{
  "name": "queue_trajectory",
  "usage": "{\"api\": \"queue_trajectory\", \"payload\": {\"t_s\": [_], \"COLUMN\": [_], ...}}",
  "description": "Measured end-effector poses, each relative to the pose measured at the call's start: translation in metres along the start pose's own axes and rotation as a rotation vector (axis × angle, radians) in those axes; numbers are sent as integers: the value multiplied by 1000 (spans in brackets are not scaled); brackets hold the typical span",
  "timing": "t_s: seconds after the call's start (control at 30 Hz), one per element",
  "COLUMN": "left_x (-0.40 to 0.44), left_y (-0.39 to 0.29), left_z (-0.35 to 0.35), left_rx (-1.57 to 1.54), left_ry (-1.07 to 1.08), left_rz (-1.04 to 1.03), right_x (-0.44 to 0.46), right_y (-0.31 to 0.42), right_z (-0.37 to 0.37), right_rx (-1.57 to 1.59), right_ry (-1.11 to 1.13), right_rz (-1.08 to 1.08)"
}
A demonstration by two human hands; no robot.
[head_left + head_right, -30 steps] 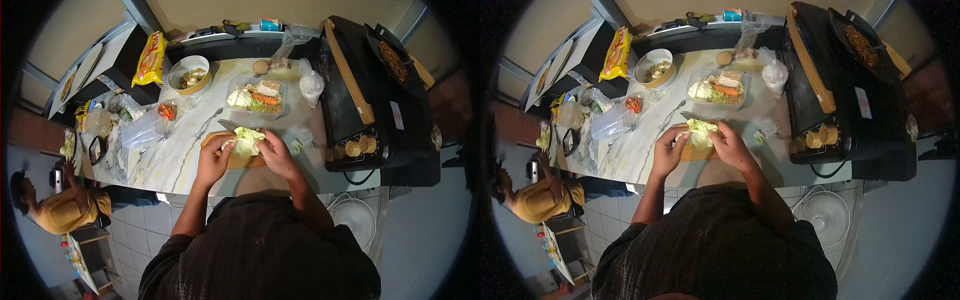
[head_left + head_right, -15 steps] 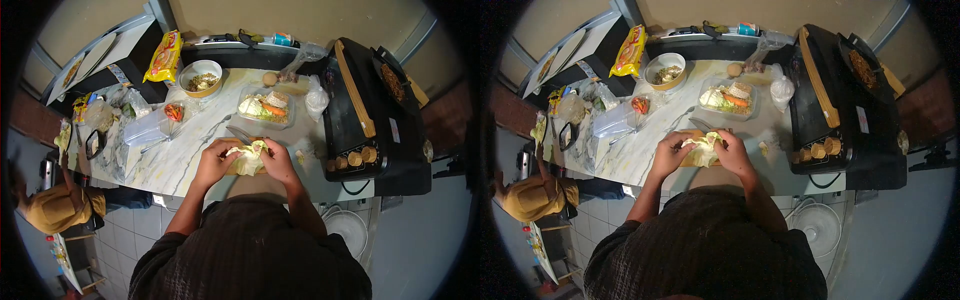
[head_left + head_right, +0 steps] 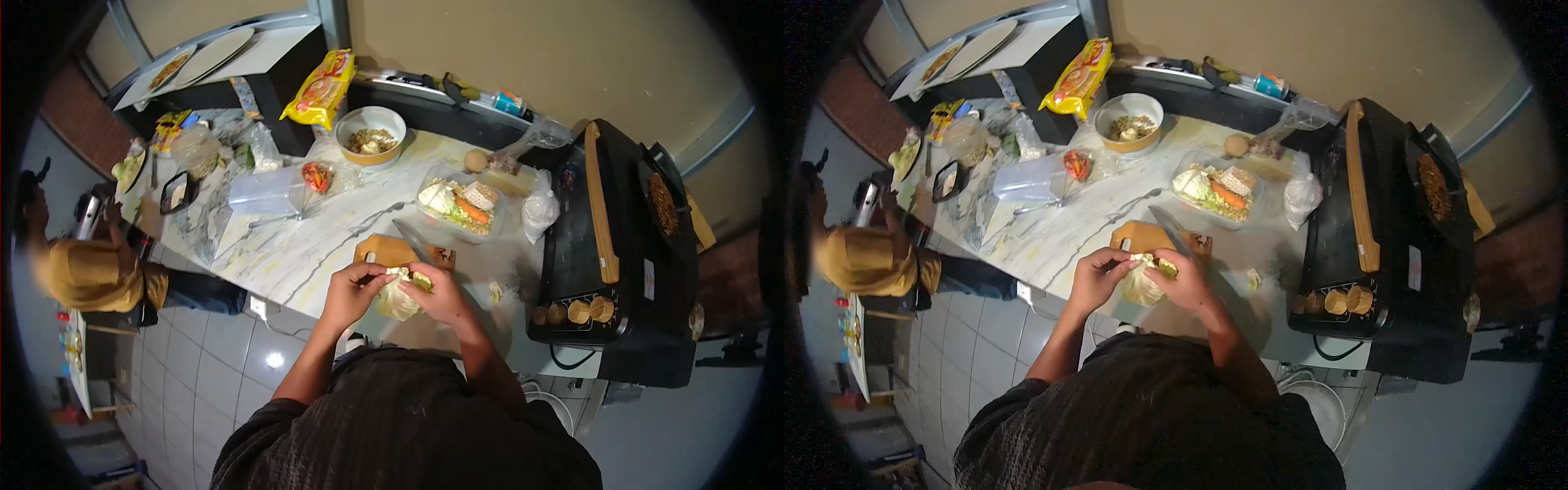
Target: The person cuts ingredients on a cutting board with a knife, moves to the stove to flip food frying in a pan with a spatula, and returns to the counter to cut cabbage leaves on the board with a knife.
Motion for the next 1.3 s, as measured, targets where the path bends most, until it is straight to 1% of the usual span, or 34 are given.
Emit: {"api": "queue_trajectory", "payload": {"t_s": [0.03, 0.1, 0.13, 0.2, 0.27, 0.3, 0.43, 0.5, 0.57, 0.63, 0.77, 0.83, 0.97, 1.03, 1.07, 1.17, 1.23, 1.27, 1.3], "left_x": [-5, -8, -10, -18, -27, -34, -52, -61, -71, -81, -95, -96, -93, -96, -98, -101, -99, -96, -91], "left_y": [0, -11, -12, -18, -20, -21, -26, -33, -33, -26, -18, -22, -36, -31, -29, -23, -13, -13, -17], "left_z": [1, -1, -1, -4, -4, -3, 0, 0, 0, -4, -8, -5, -2, -2, -3, -1, 1, 3, 4], "left_rx": [8, 58, 64, 136, 112, 79, 88, 181, 198, 212, 215, 224, 310, 341, 342, 354, 321, 320, 306], "left_ry": [-17, -11, -27, -43, -129, -188, -267, -255, -290, -297, -330, -356, -329, -319, -322, -365, -332, -324, -312], "left_rz": [7, -89, -83, -91, -67, -56, 9, -1, 18, 67, 103, 52, 30, 31, 39, 101, 193, 192, 141], "right_x": [0, 1, 0, -1, -2, -3, -1, -4, -6, -9, -13, -13, -12, -15, -14, -11, -11, -9, -6], "right_y": [-5, -5, -5, -5, -4, -5, -11, -8, -1, -2, -12, -4, -3, -12, -18, -23, -21, -21, -21], "right_z": [-6, -5, -3, -5, -11, -11, -10, -13, -16, -17, -24, -25, -31, -39, -40, -43, -47, -46, -44], "right_rx": [-14, -44, -76, -50, -22, -40, -69, -23, 23, -4, -15, -74, -71, 41, 43, 83, 172, 174, 176], "right_ry": [95, 91, 72, 110, 161, 149, 157, 176, 200, 221, 300, 281, 299, 388, 395, 448, 521, 513, 493], "right_rz": [-85, -54, -34, -39, -31, -23, -15, 9, 31, -8, -55, 1, -2, -76, -81, -41, -126, -128, -135]}}
Point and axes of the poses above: each hand's wrist, its own x-axis towards the middle knuckle, its own z-axis out of the back of the hand, y = z × x, the point moved 9 cm from there along x, towards the middle knuckle, and after that the axes turned 10 degrees about -z, right-handed, at the moved point
